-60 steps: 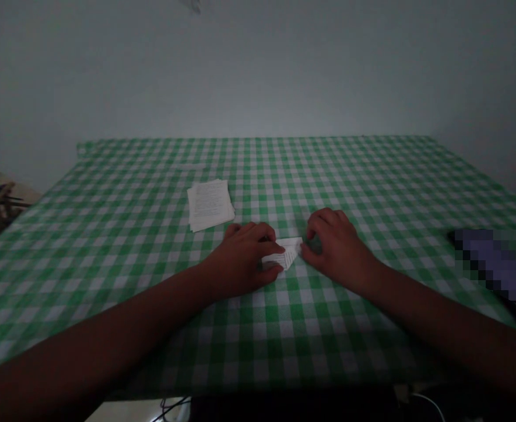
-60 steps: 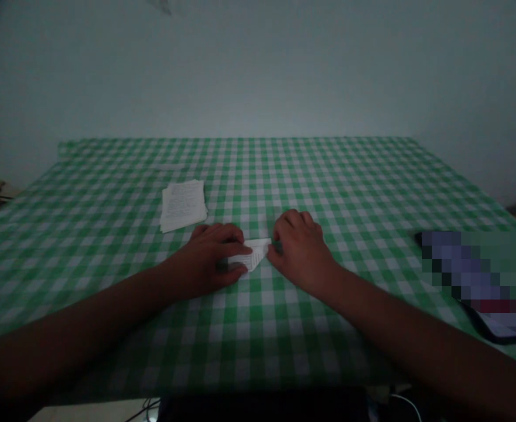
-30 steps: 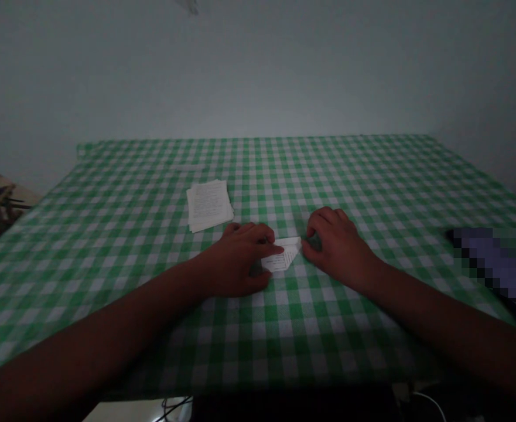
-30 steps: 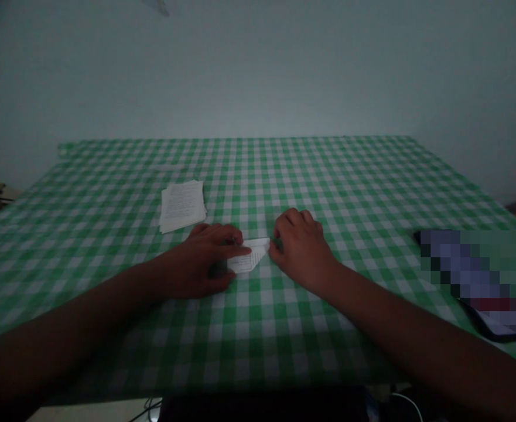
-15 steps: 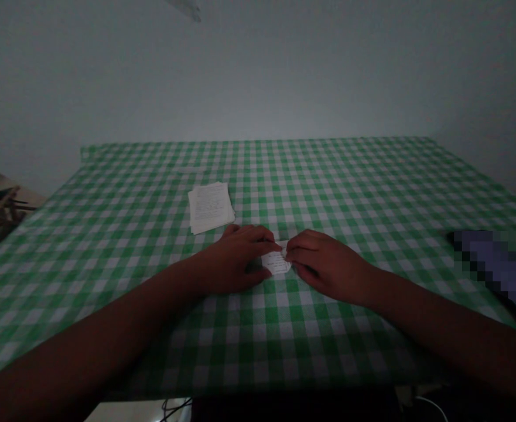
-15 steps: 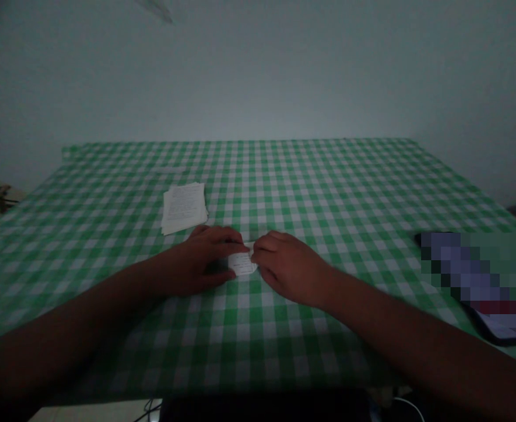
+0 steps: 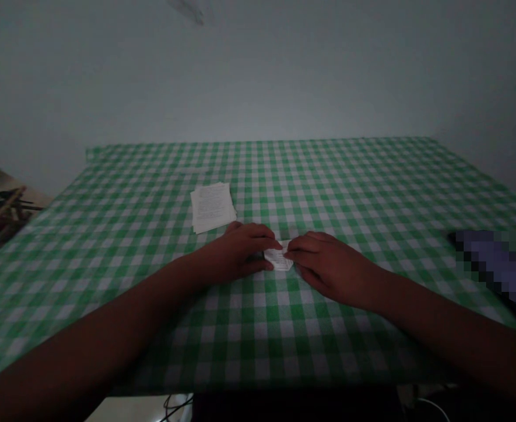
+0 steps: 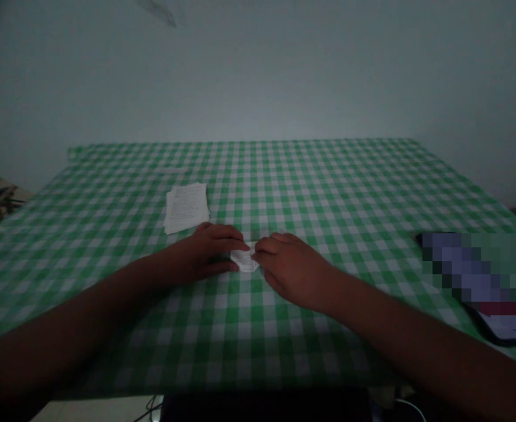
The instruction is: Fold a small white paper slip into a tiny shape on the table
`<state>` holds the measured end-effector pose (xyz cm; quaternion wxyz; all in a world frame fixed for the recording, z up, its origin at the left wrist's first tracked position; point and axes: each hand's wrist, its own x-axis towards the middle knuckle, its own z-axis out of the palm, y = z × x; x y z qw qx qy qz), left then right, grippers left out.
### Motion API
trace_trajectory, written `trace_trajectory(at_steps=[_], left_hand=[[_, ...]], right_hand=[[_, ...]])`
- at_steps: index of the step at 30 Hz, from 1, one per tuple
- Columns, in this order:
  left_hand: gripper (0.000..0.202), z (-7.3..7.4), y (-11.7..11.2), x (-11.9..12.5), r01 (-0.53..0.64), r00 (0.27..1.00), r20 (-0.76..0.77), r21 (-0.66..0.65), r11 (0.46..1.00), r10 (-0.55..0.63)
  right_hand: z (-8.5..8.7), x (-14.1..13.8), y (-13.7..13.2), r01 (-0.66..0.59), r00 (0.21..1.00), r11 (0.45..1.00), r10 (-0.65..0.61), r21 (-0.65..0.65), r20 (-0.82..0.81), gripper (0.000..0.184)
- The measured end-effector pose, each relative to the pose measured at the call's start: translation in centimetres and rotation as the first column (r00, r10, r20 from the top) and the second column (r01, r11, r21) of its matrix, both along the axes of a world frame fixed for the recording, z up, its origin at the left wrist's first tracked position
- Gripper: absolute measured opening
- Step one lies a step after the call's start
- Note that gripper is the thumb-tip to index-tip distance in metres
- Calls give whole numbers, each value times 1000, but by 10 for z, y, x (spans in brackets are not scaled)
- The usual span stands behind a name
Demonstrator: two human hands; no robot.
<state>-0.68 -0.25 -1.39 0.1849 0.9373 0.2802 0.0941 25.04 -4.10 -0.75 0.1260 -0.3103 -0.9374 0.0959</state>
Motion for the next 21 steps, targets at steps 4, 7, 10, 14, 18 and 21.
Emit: trace_trajectory(at_steps=[4, 7, 10, 14, 18, 21], left_hand=[[33, -8, 5, -3, 61, 997, 46, 91, 994, -66], [30, -10, 6, -4, 89, 994, 49, 142, 986, -96], [29, -7, 6, -4, 119, 992, 28, 175, 977, -126], [36, -1, 3, -3, 152, 988, -14, 199, 968, -152], [34, 5, 0, -1, 156, 987, -7, 218, 963, -158], [24, 8, -1, 1, 189, 980, 14, 202, 961, -196]], right_hand=[[0, 2, 2, -17, 1000, 1000, 16, -17, -16, 32], [1, 3, 3, -38, 999, 999, 37, -16, -27, 30], [2, 5, 3, -46, 999, 999, 46, -11, -27, 30], [3, 8, 2, -63, 998, 998, 63, -4, -10, 30], [4, 8, 2, -66, 997, 998, 67, -16, 30, 31], [6, 8, 2, -83, 995, 996, 84, -14, 47, 33]])
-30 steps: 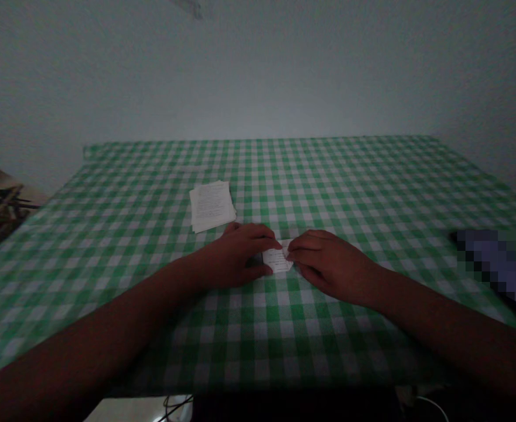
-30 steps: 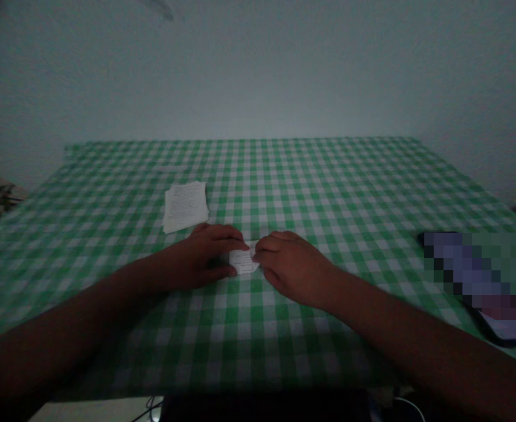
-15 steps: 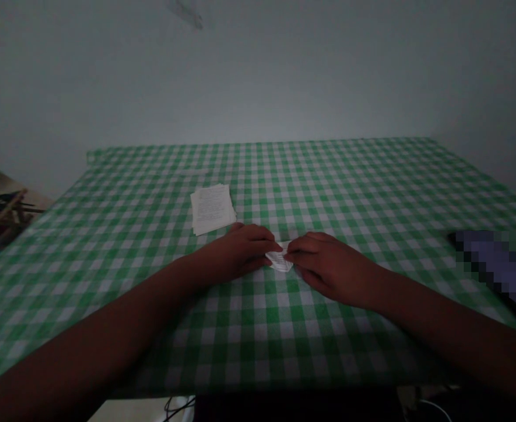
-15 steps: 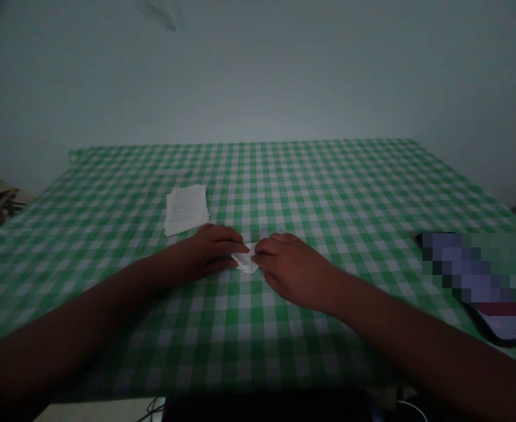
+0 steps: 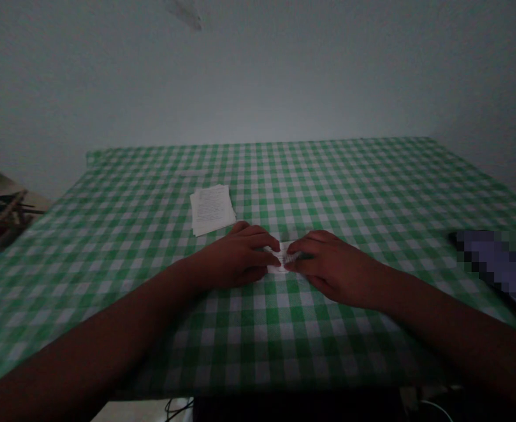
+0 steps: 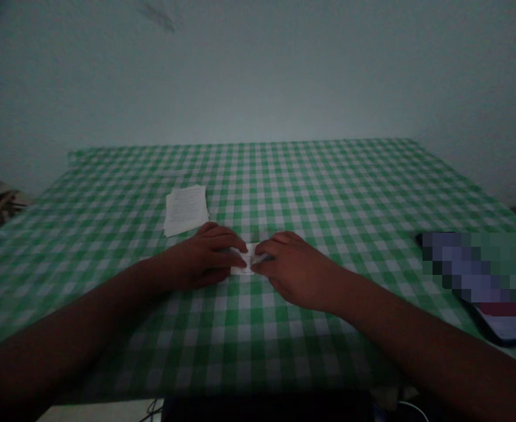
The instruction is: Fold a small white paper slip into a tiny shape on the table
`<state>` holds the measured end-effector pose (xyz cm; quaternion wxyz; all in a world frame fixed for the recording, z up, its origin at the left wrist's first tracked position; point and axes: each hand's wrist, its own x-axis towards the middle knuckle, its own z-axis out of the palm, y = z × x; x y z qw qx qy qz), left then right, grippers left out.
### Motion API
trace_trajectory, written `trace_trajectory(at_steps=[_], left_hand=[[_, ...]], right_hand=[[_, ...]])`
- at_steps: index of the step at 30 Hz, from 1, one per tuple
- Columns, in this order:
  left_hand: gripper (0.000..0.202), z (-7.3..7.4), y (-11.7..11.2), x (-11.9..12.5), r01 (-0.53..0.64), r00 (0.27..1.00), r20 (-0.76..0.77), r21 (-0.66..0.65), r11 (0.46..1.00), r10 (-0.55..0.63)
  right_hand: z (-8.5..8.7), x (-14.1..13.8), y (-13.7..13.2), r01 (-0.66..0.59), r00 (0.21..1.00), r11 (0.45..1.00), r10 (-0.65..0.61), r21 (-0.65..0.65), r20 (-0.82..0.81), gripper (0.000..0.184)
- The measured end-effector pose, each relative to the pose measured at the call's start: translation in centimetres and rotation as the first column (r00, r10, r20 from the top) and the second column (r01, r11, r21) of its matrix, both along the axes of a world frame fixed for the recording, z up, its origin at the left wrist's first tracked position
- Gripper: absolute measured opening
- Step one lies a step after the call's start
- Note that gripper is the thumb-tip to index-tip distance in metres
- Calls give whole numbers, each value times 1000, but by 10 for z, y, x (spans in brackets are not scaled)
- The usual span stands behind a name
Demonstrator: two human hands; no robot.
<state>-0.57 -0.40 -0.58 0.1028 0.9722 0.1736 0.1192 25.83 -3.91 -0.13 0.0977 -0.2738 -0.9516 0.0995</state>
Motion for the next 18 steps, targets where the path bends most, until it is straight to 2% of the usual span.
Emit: trace_trajectory(at_steps=[4, 10, 18], left_hand=[[18, 3, -1, 3, 28, 999, 36, -53, 998, -26], [17, 2, -3, 6, 13, 996, 92, -157, 988, 2], [16, -2, -10, 13, -177, 982, 25, -243, 954, 188]], right_hand=[[3, 0, -2, -22, 1000, 999, 22, 27, 17, 33], [2, 1, -2, -63, 998, 998, 63, -5, -8, 34], [2, -1, -2, -37, 997, 997, 33, -63, -66, 31]])
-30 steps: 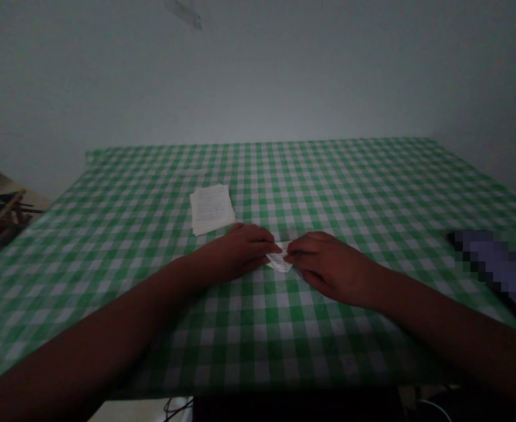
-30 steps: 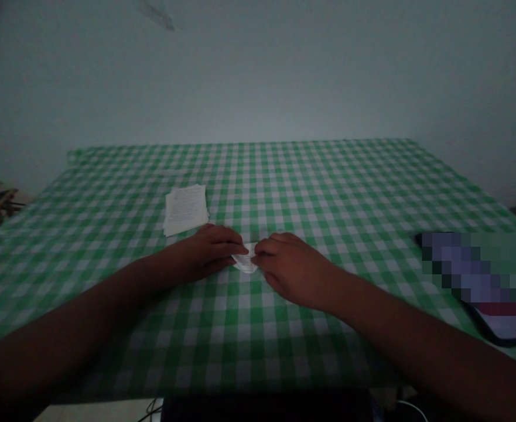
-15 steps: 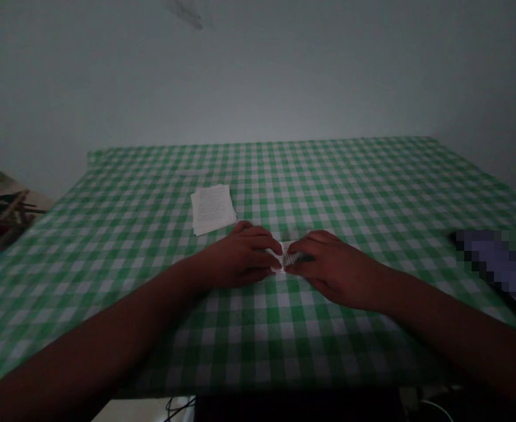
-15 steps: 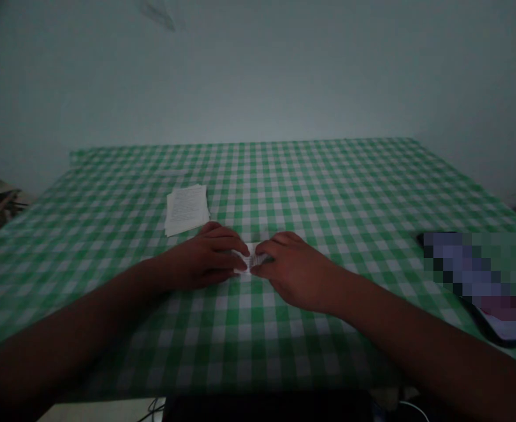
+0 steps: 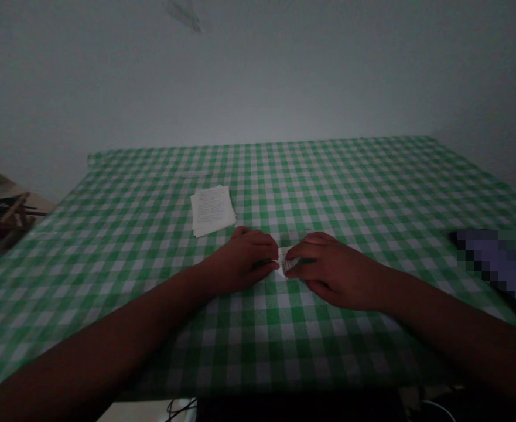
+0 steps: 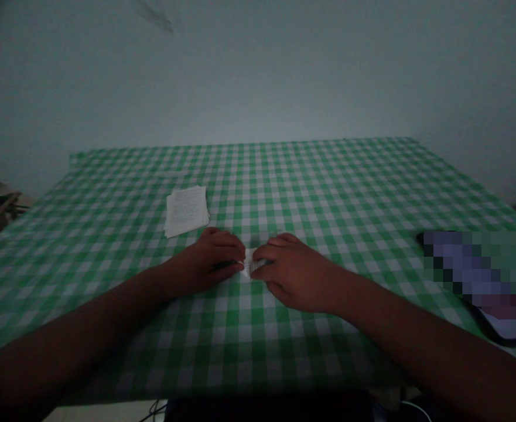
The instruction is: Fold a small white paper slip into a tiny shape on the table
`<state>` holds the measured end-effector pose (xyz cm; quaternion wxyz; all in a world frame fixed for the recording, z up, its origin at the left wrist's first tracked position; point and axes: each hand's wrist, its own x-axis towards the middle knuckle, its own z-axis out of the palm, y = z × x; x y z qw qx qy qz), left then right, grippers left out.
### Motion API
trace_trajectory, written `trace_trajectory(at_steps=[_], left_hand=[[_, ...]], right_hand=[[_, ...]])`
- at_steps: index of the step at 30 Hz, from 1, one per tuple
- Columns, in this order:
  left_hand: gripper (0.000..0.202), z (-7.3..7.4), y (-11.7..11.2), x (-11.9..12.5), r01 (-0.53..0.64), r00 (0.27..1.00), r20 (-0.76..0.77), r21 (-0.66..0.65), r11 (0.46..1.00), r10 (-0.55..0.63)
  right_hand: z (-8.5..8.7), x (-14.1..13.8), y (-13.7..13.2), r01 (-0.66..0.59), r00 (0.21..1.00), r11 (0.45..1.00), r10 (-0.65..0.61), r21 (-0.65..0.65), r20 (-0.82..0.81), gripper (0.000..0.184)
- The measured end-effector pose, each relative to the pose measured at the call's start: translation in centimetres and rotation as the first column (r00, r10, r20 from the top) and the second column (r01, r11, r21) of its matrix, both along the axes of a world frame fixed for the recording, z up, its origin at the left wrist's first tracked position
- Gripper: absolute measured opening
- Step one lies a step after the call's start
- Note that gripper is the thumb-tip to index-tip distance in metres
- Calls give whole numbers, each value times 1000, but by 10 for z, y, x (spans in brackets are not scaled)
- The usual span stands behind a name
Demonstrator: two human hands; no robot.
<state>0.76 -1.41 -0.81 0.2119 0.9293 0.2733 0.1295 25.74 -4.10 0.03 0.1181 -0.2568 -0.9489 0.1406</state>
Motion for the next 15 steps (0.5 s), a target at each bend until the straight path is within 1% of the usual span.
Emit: trace_trajectory(at_steps=[5, 9, 15], left_hand=[[11, 0, -5, 5, -91, 996, -15, -37, 995, 90], [11, 1, -7, 8, -104, 994, -21, -46, 994, 103], [15, -3, -7, 10, -106, 994, -33, -20, 994, 105]], right_hand=[[-1, 1, 1, -5, 1000, 1000, 5, 4, -18, 30], [-1, 2, 2, -19, 1000, 1000, 19, 1, 0, 29], [0, 2, 1, -29, 1000, 1000, 29, 1, -3, 30]])
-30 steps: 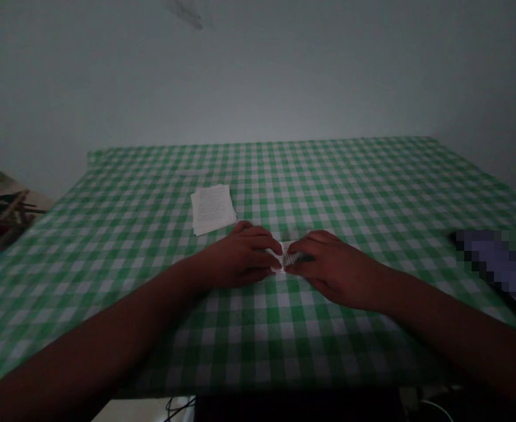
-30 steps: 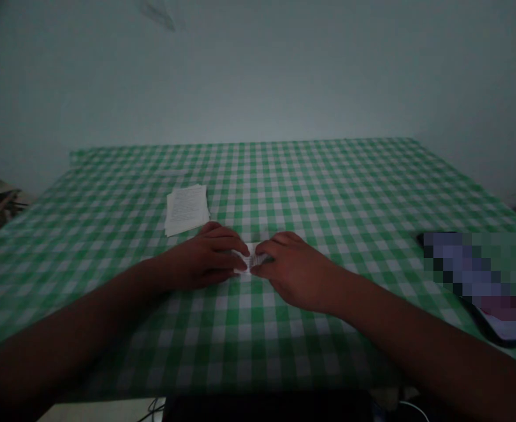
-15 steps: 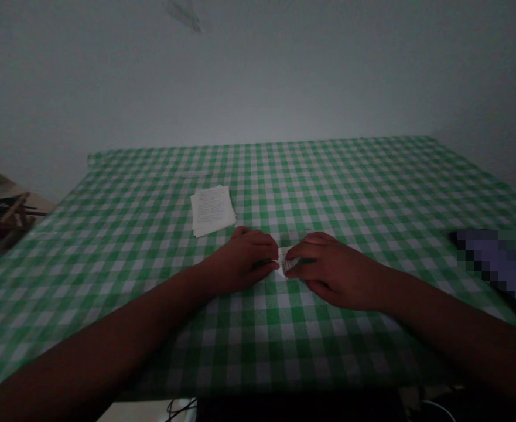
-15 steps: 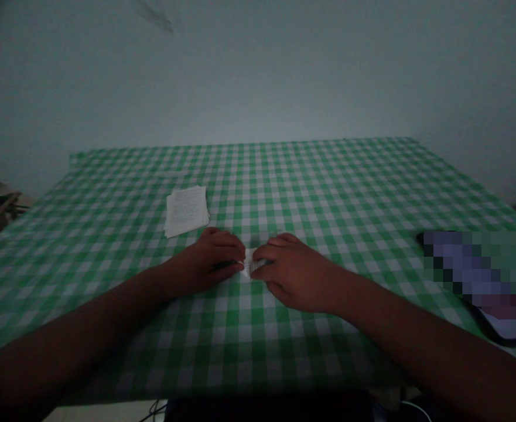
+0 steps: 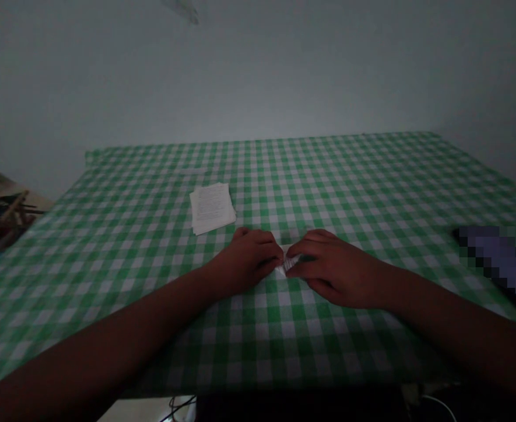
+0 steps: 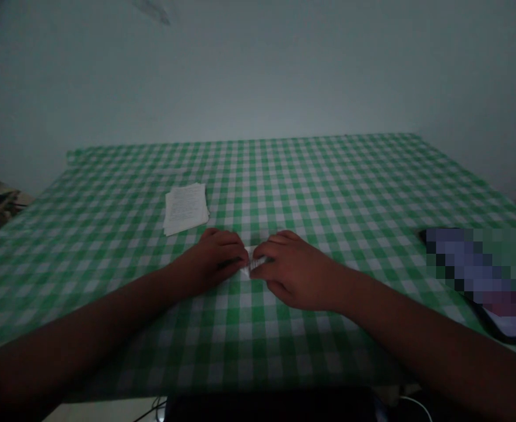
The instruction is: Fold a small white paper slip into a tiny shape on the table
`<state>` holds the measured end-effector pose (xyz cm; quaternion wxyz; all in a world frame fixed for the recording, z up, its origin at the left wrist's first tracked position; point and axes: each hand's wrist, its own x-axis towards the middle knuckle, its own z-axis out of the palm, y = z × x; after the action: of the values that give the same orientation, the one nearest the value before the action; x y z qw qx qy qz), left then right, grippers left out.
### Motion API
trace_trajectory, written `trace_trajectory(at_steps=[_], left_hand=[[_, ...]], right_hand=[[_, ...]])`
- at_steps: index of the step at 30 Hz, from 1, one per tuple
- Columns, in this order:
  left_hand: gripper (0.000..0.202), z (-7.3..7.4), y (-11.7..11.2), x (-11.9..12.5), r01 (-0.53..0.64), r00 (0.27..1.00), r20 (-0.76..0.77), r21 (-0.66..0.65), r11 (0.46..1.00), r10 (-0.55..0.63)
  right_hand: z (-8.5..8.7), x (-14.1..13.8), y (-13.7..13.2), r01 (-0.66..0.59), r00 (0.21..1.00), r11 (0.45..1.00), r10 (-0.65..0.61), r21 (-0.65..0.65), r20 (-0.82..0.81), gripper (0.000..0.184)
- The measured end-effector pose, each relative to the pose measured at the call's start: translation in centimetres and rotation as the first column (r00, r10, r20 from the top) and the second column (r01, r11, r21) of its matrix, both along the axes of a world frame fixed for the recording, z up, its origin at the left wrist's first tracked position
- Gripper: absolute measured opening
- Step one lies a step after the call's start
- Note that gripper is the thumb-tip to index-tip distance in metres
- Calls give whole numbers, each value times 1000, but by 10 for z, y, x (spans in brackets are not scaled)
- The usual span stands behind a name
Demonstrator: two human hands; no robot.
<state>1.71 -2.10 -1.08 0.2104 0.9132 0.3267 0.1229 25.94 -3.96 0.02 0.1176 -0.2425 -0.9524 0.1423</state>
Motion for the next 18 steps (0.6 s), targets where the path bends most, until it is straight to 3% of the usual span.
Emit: trace_trajectory(at_steps=[18], left_hand=[[14, -2, 0, 4, -40, 999, -8, 29, 999, 40]], right_hand=[[9, -3, -8, -24, 996, 995, 16, 95, 86, 30]])
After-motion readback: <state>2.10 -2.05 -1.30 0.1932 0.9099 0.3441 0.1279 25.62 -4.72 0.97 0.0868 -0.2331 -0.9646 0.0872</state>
